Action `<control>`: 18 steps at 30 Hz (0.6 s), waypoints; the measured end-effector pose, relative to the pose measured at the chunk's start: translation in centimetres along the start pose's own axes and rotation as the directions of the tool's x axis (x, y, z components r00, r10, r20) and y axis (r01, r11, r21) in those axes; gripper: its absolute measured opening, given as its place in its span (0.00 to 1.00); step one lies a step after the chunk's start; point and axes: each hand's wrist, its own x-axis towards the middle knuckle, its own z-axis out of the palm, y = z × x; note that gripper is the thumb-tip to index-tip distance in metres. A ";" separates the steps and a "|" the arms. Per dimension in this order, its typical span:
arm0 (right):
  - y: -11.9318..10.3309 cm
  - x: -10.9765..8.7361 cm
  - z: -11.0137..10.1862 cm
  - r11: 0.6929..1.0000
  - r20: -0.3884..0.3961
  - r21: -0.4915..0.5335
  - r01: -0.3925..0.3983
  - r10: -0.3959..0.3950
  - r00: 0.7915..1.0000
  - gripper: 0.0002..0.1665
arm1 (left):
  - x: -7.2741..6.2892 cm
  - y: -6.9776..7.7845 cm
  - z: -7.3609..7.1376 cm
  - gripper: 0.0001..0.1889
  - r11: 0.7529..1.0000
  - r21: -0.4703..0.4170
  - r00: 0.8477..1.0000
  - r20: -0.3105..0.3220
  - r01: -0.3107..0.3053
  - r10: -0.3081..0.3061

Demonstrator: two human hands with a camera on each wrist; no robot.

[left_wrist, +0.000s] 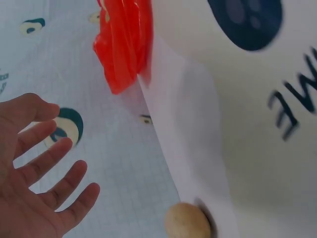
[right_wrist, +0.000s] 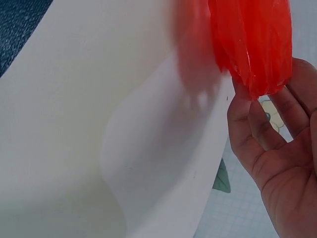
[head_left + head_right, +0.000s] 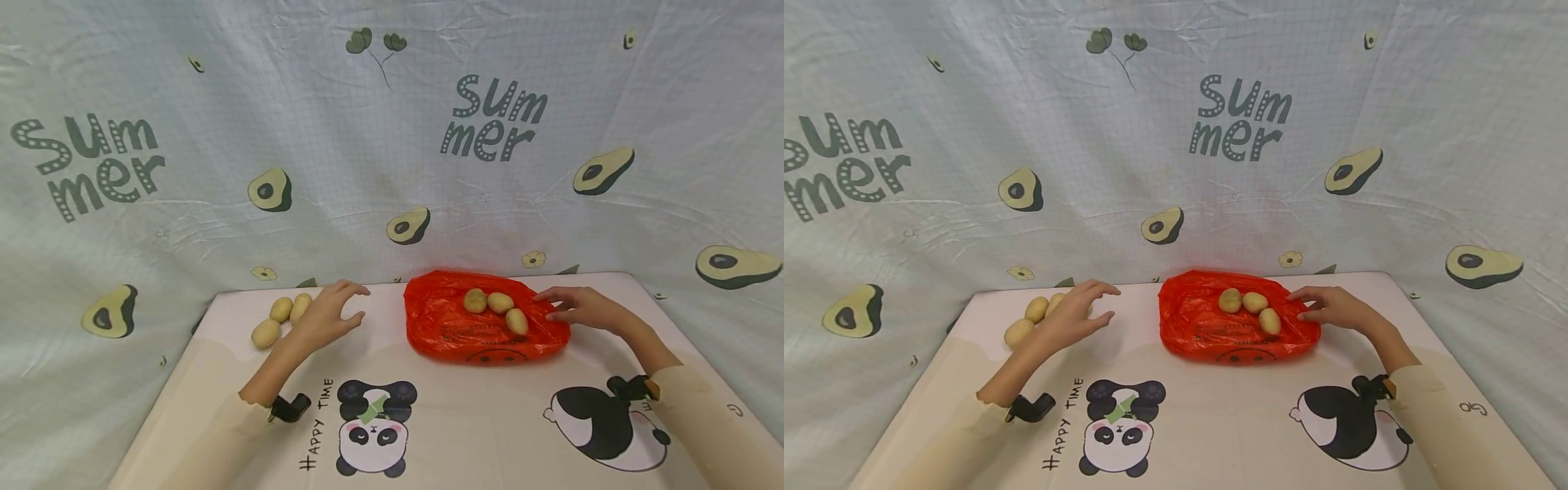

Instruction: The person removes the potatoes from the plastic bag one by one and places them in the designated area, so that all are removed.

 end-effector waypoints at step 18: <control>0.1 0.0 0.0 1.000 0.004 0.011 0.020 -0.020 1.000 0.24 | 3.3 3.2 1.8 0.21 0.991 -0.128 0.997 0.067 0.036 -0.028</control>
